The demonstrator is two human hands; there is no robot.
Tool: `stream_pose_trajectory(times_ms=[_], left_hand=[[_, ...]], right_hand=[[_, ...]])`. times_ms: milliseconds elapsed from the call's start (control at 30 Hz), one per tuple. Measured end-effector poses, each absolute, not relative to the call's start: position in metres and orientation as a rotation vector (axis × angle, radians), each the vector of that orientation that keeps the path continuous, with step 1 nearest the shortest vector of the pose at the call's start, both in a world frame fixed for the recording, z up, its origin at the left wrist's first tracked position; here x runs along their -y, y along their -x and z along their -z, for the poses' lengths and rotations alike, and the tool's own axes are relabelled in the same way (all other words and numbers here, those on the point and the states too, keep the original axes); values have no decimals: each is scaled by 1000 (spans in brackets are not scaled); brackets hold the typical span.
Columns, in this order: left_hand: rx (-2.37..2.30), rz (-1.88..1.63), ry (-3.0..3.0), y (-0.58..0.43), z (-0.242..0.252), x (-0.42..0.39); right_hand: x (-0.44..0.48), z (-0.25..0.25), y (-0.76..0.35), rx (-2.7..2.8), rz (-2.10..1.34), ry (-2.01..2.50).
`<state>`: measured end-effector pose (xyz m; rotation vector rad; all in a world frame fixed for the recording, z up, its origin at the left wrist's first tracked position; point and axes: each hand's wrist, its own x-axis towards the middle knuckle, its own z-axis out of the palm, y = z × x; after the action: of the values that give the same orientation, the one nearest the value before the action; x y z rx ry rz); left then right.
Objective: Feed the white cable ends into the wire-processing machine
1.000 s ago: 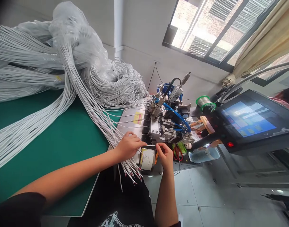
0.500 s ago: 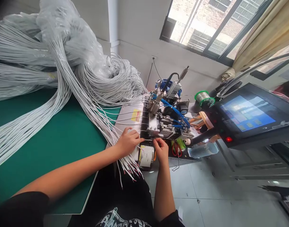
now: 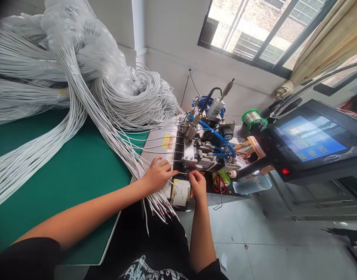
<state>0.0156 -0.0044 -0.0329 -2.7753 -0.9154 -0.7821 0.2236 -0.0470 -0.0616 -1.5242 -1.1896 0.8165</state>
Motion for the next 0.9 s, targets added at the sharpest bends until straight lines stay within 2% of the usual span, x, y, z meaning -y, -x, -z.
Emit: stream_pose_trajectory(times_ms=[233, 467, 767, 900], left_hand=[[952, 709, 2810, -15, 33, 6], [966, 690, 2840, -15, 31, 7], [993, 709, 2840, -15, 29, 8], [1015, 699, 2859, -13, 27, 9]], right_hand=[[44, 63, -226, 1158, -925, 1499], [41, 65, -219, 899, -1081, 1395], [47, 68, -215, 858, -1092, 1389], [53, 68, -218, 954, -985, 1457]])
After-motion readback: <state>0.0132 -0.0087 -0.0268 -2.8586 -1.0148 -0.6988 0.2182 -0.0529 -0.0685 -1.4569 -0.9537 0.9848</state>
